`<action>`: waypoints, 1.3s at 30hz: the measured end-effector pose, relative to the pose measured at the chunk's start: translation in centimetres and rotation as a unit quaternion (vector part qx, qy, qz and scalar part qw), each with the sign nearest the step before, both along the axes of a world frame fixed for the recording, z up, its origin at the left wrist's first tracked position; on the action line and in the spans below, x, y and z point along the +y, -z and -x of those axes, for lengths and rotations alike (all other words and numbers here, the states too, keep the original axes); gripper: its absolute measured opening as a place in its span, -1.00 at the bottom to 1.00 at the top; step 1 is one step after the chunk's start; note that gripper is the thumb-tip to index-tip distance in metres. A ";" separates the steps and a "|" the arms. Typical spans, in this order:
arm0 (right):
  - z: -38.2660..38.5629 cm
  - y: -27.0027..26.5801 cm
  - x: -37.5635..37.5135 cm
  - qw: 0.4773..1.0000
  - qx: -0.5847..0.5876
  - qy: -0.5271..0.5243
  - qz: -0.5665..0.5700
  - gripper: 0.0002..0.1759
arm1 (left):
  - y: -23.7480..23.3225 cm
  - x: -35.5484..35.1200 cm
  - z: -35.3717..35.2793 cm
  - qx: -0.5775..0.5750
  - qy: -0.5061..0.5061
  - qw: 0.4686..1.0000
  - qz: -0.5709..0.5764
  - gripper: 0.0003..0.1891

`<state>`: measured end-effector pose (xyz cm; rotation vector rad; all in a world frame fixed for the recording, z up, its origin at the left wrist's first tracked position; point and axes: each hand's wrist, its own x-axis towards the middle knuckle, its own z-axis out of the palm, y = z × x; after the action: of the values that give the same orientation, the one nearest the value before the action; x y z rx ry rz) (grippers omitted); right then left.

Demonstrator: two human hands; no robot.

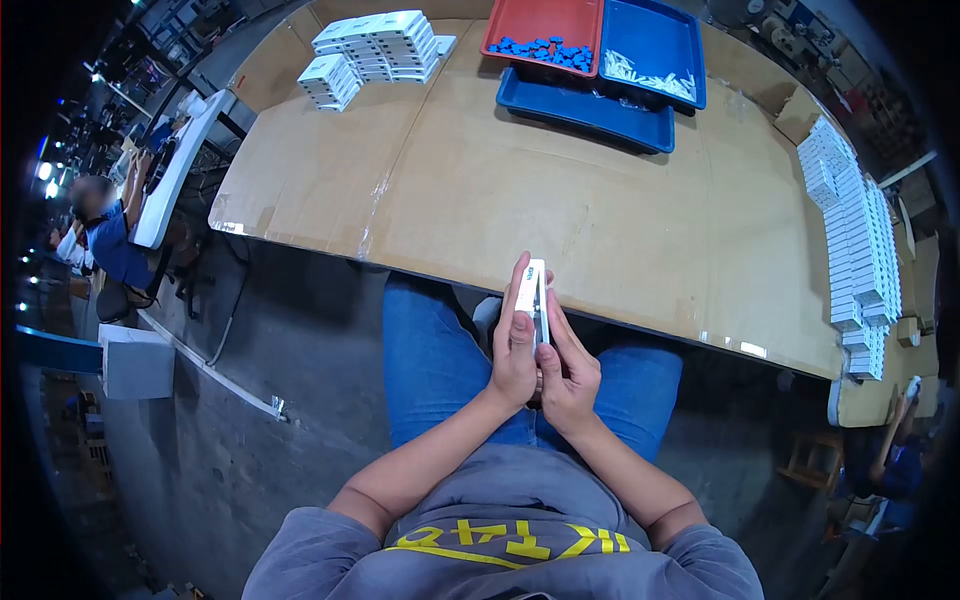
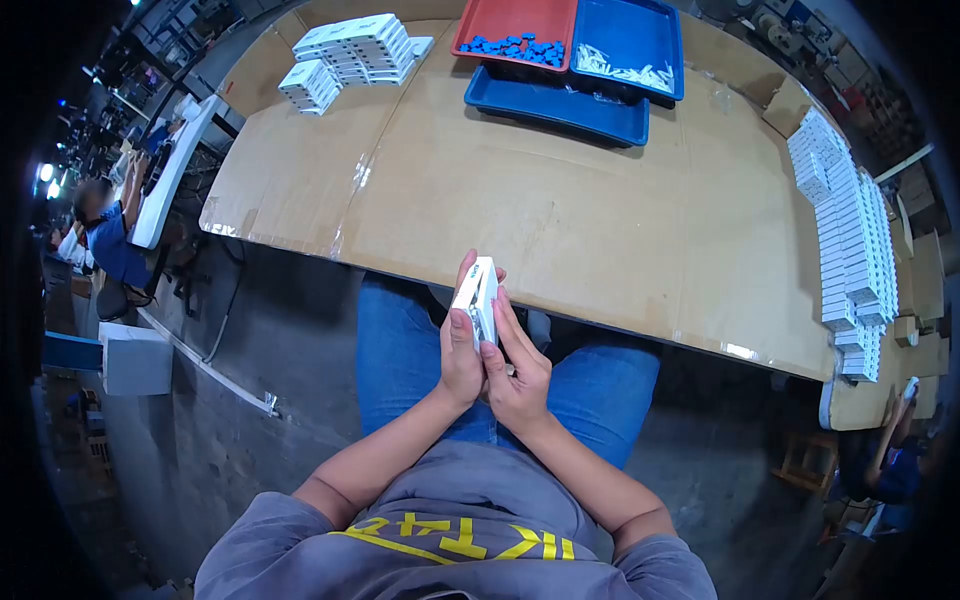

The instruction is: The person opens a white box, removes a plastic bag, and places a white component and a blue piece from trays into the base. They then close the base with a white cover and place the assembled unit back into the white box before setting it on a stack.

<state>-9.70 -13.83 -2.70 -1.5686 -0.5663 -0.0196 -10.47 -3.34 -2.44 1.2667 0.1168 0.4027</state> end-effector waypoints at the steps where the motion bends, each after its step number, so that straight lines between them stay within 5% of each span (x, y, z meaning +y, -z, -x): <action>1: 0.1 0.0 0.0 1.000 0.006 -0.001 -0.008 -0.46 | 0.0 0.0 0.0 -0.002 0.000 1.000 0.004 0.10; 9: -0.5 0.2 0.4 0.986 0.083 -0.082 -0.116 -0.45 | 0.9 0.9 -0.1 -0.021 -0.002 1.000 -0.001 0.16; 18: -2.3 -2.1 -0.1 0.905 0.399 -0.074 -0.128 -0.44 | 2.3 2.6 0.0 -0.059 0.027 0.984 -0.168 0.13; 24: -1.5 -1.8 0.7 0.927 0.325 -0.080 -0.168 -0.34 | 1.7 1.7 0.0 -0.038 -0.062 0.974 -0.216 -0.06; 28: -0.7 -1.7 1.5 0.932 0.310 -0.078 -0.173 -0.33 | 2.6 2.0 -0.2 -0.131 -0.127 0.956 -0.230 -0.16; 39: 0.3 -1.0 1.3 0.944 0.258 -0.094 -0.185 -0.31 | 2.0 2.1 0.5 -0.140 -0.104 0.974 -0.144 -0.20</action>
<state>-10.05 -12.54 -1.74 -1.0863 -0.2705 0.3995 -10.94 -1.27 -4.47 1.4731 -0.0515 0.7983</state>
